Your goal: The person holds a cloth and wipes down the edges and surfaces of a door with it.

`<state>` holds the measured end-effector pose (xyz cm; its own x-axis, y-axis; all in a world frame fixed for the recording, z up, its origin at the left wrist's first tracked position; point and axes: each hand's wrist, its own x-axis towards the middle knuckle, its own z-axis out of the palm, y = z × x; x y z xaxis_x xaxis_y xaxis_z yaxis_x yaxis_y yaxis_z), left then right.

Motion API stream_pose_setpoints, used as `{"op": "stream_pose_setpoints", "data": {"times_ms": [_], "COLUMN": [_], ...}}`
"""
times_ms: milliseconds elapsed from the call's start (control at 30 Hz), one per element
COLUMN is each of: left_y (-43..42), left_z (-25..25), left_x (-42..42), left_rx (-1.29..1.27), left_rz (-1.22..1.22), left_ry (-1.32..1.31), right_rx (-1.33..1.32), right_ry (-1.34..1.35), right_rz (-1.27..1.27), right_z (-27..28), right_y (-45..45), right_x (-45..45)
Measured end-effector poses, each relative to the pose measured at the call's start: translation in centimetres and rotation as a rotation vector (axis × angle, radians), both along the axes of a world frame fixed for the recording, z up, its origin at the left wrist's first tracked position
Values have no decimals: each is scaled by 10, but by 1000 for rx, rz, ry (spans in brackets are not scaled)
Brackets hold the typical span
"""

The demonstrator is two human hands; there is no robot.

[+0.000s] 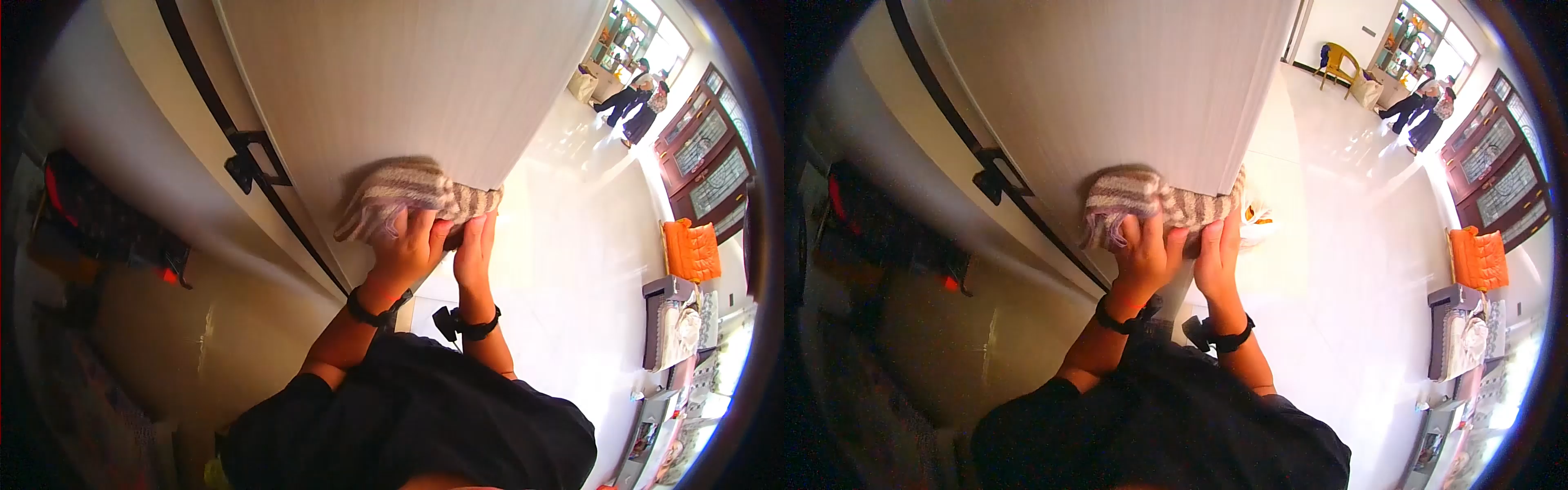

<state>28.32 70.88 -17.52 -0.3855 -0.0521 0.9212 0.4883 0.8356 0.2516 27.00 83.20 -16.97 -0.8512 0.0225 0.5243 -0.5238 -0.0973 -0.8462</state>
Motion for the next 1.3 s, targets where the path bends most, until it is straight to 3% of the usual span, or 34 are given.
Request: {"op": "stream_pose_setpoints", "data": {"times_ms": [200,367,500,633,767,967,1100,1267,1300], "left_y": [-35,-45,-32,-31,-34,-29,-37,-44,-48], "left_z": [59,99,86,19,-33,-81,-52,-39,-29], "left_x": [-8,-16,-10,-18,-19,-18,-14,2,0], "left_rx": [-4,-21,-11,14,-27,-19,-26,37,10], "left_rz": [-159,-54,45,58,91,9,-25,20,25], "left_ry": [-24,106,31,15,-25,-152,-37,-171,-75], "right_rx": [49,183,138,189,59,65,-7,102,82], "right_ry": [212,363,377,305,177,63,21,102,129], "right_rz": [52,-63,-88,-150,-51,-11,-6,-129,-127], "right_z": [67,110,104,37,-20,-62,-46,-6,0], "right_y": [-17,-27,-27,-25,-22,-12,-23,-27,-29], "right_x": [-6,-4,-5,-8,-14,-12,-3,8,7]}}
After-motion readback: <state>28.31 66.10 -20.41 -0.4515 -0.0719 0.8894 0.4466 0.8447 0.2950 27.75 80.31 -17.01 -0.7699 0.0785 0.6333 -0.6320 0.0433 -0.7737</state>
